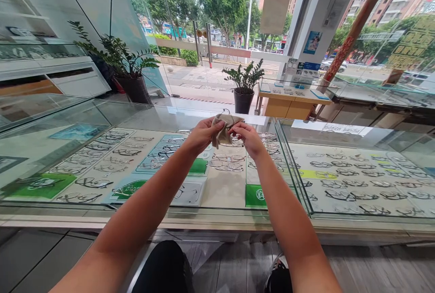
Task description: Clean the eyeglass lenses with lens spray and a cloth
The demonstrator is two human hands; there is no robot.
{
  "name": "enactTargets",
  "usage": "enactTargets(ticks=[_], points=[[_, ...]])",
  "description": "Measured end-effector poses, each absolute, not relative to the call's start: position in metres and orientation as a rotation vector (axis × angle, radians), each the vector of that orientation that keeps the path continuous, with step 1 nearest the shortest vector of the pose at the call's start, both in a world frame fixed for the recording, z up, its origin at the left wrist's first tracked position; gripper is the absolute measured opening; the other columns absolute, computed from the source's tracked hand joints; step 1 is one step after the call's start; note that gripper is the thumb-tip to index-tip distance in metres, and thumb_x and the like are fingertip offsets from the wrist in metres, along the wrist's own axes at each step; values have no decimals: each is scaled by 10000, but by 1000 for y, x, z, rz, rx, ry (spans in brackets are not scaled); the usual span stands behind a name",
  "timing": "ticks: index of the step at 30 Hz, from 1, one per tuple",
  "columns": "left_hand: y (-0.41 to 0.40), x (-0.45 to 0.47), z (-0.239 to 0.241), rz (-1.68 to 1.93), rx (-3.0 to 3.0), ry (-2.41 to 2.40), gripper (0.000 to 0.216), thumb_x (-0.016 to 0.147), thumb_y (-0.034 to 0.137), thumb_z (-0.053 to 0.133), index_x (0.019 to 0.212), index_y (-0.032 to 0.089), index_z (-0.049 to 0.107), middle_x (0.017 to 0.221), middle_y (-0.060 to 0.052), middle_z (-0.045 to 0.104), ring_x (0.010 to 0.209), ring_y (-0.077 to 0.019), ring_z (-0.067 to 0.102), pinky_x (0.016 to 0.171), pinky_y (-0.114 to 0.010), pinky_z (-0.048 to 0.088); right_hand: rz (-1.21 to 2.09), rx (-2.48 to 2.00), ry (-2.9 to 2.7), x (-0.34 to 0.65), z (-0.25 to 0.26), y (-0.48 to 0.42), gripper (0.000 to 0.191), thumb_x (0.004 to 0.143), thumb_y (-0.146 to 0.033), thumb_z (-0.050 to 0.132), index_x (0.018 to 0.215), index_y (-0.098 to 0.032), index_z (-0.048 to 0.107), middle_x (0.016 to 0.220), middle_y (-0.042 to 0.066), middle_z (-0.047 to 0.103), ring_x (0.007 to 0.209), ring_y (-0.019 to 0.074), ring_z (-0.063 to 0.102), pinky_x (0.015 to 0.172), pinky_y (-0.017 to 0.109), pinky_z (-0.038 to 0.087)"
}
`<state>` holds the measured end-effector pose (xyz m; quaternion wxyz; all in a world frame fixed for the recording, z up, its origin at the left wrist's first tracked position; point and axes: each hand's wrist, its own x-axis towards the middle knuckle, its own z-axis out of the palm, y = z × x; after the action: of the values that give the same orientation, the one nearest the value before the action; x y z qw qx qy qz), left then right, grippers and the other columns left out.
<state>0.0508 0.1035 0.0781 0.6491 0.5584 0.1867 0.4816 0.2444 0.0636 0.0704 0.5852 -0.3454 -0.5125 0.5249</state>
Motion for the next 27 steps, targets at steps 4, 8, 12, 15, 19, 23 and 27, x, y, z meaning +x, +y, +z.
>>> enactTargets(ticks=[4,8,12,15,19,23,27], points=[[103,51,77,1096,1321,423,568,714,494,1091,1077,134,843,918,-62,820,800,-171,743,795,-304,646,1242,-794,-1199,245,69,64,256,692,-450,929,753,-247,786,860,23,783,839,181,596,774,341,405],[101,54,75,1144,1346,442,574,695,487,1098,1062,141,822,913,-54,813,783,-162,729,767,-289,626,1288,-773,-1189,244,67,65,291,675,-459,970,763,-245,794,870,21,780,838,175,601,782,337,427],[98,57,75,1170,1372,428,566,726,508,1078,1061,140,808,875,-47,797,749,-153,704,723,-274,595,1309,-757,-1196,244,65,65,309,677,-471,992,800,-244,823,890,30,796,863,186,624,807,346,450],[96,60,76,1217,1371,420,568,738,556,1062,1029,141,805,833,-41,778,709,-147,681,692,-273,581,1315,-752,-1210,244,65,65,322,685,-480,996,831,-242,835,893,41,802,878,202,639,833,366,471],[95,63,76,1275,1362,446,613,719,658,1043,942,150,782,739,-20,732,630,-137,639,632,-272,546,1322,-751,-1241,242,67,63,319,694,-467,986,860,-244,830,882,43,796,899,220,658,867,390,490],[94,65,77,1307,1370,459,670,728,765,994,856,162,729,678,-20,709,589,-139,633,598,-275,534,1315,-757,-1273,241,68,62,312,702,-468,975,872,-242,843,885,42,801,899,219,649,865,389,482],[92,66,78,1304,1379,480,721,776,861,903,790,173,686,602,-20,669,533,-145,622,549,-281,524,1304,-768,-1324,240,67,62,275,721,-464,958,838,-237,857,875,41,805,846,196,605,837,377,457]])
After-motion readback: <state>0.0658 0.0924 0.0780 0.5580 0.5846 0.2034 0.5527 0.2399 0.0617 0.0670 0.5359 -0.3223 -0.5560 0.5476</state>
